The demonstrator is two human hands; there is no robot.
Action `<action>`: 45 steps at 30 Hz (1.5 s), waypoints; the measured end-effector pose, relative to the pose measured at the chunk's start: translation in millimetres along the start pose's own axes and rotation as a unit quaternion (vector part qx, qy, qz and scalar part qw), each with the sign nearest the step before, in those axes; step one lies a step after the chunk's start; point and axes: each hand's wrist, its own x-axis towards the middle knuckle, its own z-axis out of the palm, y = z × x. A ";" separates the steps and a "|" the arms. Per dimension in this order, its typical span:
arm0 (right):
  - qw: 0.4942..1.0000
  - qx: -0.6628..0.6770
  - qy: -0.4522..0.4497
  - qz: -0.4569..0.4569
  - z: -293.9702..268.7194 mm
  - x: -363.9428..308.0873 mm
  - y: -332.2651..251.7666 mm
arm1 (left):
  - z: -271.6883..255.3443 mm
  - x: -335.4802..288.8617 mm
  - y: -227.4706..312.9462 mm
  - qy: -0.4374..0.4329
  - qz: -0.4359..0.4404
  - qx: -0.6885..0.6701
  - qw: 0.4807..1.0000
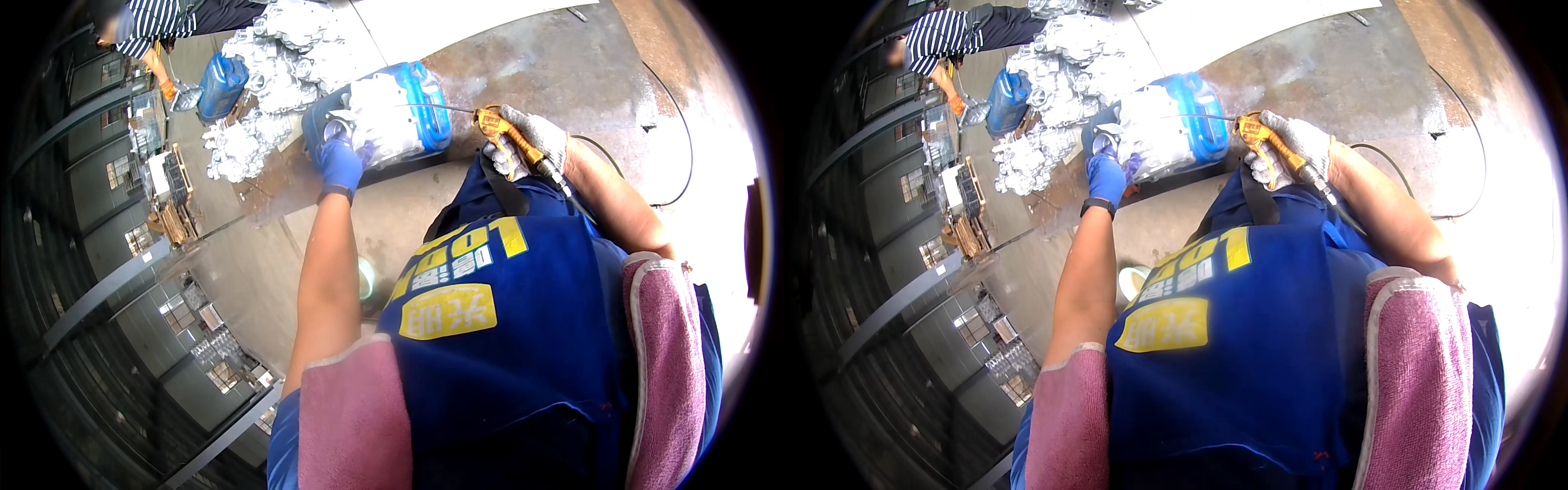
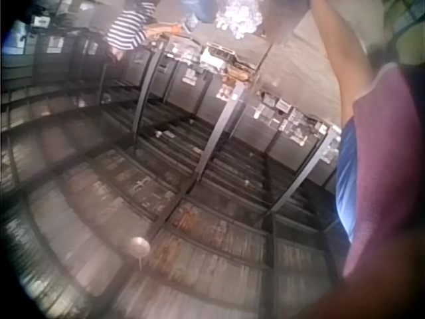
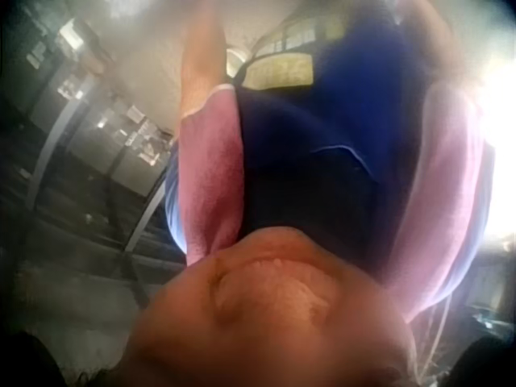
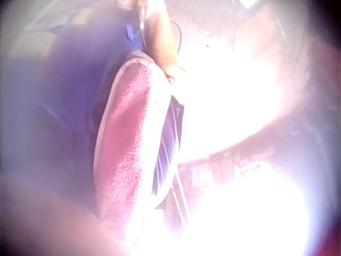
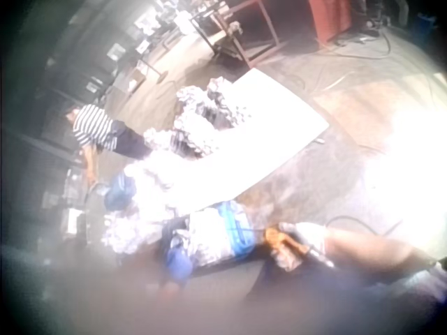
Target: The person cleans metal parts with a spray nozzle, turning them over to reach different sides and placing them on a container.
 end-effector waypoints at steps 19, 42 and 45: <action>0.972 -0.209 0.101 -0.033 -2.7 3.4 -2.7 | 6.5 2.7 -5.6 -0.029 -0.086 -0.149 0.985; 0.970 -0.196 0.144 -0.018 7.5 -18.4 -17.0 | -24.6 -18.0 23.6 -0.065 -0.006 0.059 0.996; 0.978 -0.164 0.129 -0.013 9.2 -20.6 -18.4 | -21.1 -16.7 19.2 -0.070 -0.013 0.062 0.995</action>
